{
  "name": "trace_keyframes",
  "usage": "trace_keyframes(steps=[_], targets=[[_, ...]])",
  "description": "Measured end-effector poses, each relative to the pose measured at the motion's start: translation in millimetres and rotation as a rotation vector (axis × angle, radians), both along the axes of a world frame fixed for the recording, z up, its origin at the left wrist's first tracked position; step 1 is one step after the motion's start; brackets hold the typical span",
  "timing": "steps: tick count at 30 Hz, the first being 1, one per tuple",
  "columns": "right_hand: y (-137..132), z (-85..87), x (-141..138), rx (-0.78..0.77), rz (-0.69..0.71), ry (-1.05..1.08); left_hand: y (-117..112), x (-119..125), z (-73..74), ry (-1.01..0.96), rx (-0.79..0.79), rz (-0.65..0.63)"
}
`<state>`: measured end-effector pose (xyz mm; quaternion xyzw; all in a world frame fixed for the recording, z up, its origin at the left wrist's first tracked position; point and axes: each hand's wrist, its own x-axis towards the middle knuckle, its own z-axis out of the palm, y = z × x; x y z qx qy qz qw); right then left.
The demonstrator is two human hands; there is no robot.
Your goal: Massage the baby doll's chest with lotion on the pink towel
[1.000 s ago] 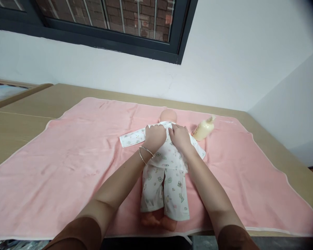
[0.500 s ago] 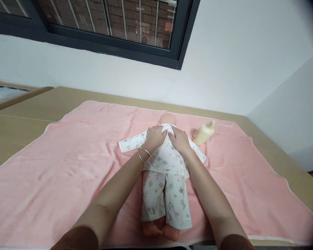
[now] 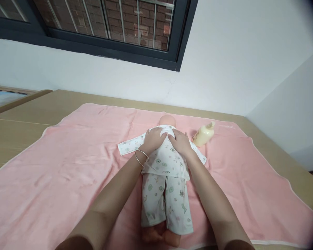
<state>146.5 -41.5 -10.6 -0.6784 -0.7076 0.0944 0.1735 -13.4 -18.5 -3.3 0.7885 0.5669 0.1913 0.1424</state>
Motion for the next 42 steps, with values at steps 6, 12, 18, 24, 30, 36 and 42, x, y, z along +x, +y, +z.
trace_keyframes(steps=[6,12,18,24,30,36,42], targets=[[-15,12.3,-12,0.035,0.031,-0.127,-17,-2,24.3,0.243,0.045,-0.06],[-20,18.7,-15,0.064,0.012,-0.159,-18,2,29.2,0.208,0.028,-0.032],[-2,2.6,-4,0.01,-0.07,-0.027,0,6,-1.8,0.044,0.018,0.043],[1,-2.9,-3,-0.002,-0.087,0.003,4,8,-14.8,-0.04,0.002,0.073],[1,-5.1,-3,-0.007,-0.092,0.009,3,9,-15.0,-0.067,0.0,0.085],[0,-5.0,-3,0.004,-0.092,0.01,3,9,-15.9,-0.079,-0.003,0.096],[0,-5.6,-4,0.011,-0.094,0.006,3,9,-15.3,-0.083,-0.001,0.1]])
